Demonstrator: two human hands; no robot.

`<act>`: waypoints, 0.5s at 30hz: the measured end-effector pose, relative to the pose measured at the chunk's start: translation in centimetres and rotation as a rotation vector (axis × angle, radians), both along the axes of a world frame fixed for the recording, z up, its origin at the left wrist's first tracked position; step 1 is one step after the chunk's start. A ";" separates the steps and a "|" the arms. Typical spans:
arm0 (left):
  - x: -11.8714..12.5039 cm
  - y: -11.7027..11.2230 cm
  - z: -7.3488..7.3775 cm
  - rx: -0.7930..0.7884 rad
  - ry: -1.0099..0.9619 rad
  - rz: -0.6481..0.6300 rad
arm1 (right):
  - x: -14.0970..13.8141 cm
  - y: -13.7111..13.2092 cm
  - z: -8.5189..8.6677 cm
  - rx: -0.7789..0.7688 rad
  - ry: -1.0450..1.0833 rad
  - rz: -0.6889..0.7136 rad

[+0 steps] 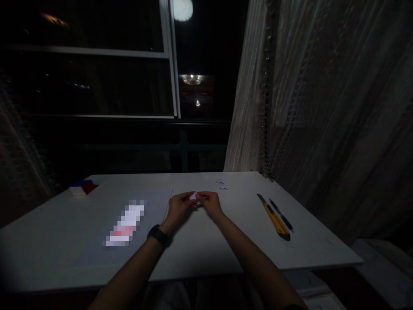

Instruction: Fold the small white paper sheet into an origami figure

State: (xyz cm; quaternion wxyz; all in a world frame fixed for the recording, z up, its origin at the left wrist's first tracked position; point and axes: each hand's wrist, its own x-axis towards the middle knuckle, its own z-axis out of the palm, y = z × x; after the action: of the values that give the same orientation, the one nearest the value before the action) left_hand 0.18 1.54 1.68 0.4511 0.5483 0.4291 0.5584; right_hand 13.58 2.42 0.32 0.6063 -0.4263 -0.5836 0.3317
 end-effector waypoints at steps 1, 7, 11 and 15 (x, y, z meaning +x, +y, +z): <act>0.0 0.1 -0.1 0.004 0.005 0.000 | 0.0 0.0 0.0 -0.011 0.028 0.013; -0.2 0.5 -0.5 -0.016 -0.014 0.024 | -0.3 -0.2 0.0 0.010 0.008 -0.015; -0.1 0.6 -0.7 -0.021 0.002 0.044 | -0.3 -0.3 0.1 0.038 -0.029 0.001; -0.1 0.1 -0.1 -0.009 0.108 0.071 | -0.2 -0.4 0.2 0.017 -0.012 0.017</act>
State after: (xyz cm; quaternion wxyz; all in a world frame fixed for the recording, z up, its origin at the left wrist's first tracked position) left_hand 0.06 1.61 1.57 0.4095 0.5601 0.4746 0.5417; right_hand 13.37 2.03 0.55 0.6035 -0.4184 -0.5936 0.3292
